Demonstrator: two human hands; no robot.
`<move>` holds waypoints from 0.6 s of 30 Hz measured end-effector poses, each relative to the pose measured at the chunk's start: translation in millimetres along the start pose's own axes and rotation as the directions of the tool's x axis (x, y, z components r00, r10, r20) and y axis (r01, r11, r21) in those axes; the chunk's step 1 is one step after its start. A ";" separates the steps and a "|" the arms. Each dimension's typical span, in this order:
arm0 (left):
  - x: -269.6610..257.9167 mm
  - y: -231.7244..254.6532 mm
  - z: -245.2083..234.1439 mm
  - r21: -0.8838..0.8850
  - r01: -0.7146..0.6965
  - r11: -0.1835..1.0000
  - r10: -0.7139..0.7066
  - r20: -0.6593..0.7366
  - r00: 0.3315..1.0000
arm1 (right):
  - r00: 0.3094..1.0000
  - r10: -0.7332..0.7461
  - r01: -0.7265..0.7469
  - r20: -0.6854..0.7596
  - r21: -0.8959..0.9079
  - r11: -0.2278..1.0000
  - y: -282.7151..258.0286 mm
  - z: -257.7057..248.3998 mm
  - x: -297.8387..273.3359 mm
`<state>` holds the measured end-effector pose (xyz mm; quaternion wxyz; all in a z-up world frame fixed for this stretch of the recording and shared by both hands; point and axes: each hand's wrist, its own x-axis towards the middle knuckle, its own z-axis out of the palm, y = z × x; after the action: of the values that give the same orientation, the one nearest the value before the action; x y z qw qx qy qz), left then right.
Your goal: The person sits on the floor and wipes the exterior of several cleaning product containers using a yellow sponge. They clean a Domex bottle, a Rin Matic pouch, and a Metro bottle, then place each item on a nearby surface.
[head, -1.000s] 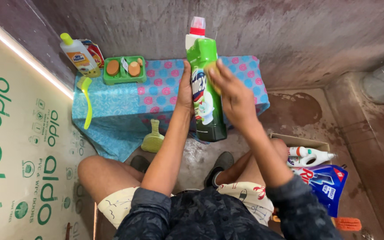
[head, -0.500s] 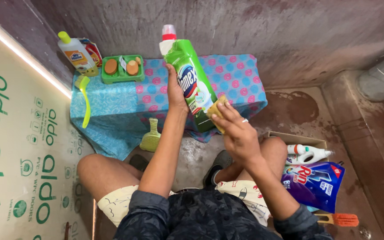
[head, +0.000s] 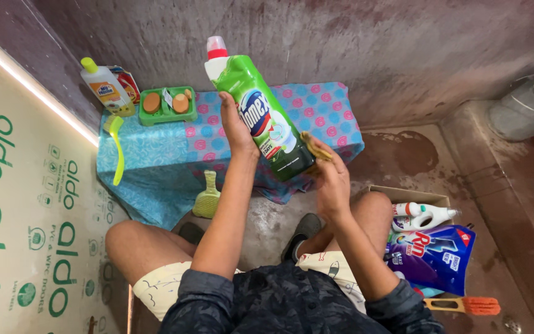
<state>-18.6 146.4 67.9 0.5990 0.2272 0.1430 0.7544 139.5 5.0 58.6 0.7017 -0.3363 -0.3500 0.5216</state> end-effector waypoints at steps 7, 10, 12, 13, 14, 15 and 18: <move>-0.4 -14.8 -1.5 -0.104 0.085 0.991 -0.084 0.011 0.996 | 0.890 -0.396 0.443 0.226 -0.636 0.632 -13.6 28.0 -20.1; 11.5 -24.6 4.0 0.005 0.193 0.981 -0.193 -0.012 0.981 | 0.755 -0.534 0.590 0.379 -0.748 0.303 -27.4 36.2 -15.4; 16.6 -32.6 7.9 0.145 0.310 0.940 -0.309 -0.026 0.951 | 0.658 -0.565 0.637 0.498 -0.768 0.064 -33.7 35.3 -10.3; 15.7 -36.8 9.1 0.148 0.308 0.940 -0.311 0.001 0.950 | 0.637 -0.557 0.651 0.532 -0.759 0.019 -35.8 33.4 -9.0; 13.1 -40.7 10.1 0.151 0.306 0.940 -0.313 0.027 0.949 | 0.617 -0.547 0.663 0.566 -0.748 -0.026 -36.7 31.7 -7.3; 11.7 -44.6 13.0 0.154 0.305 0.940 -0.317 0.061 0.947 | 0.593 -0.540 0.673 0.598 -0.736 -0.075 -38.5 29.4 -4.2; -2.2 -46.0 7.8 0.103 0.290 0.951 -0.305 0.177 0.936 | 0.542 -0.496 0.700 0.678 -0.691 -0.180 -37.6 20.7 -7.8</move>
<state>24.4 154.9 51.7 0.7082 0.2965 0.1459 0.6239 139.1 -9.0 99.9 0.4577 -0.4306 -0.7559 -0.1837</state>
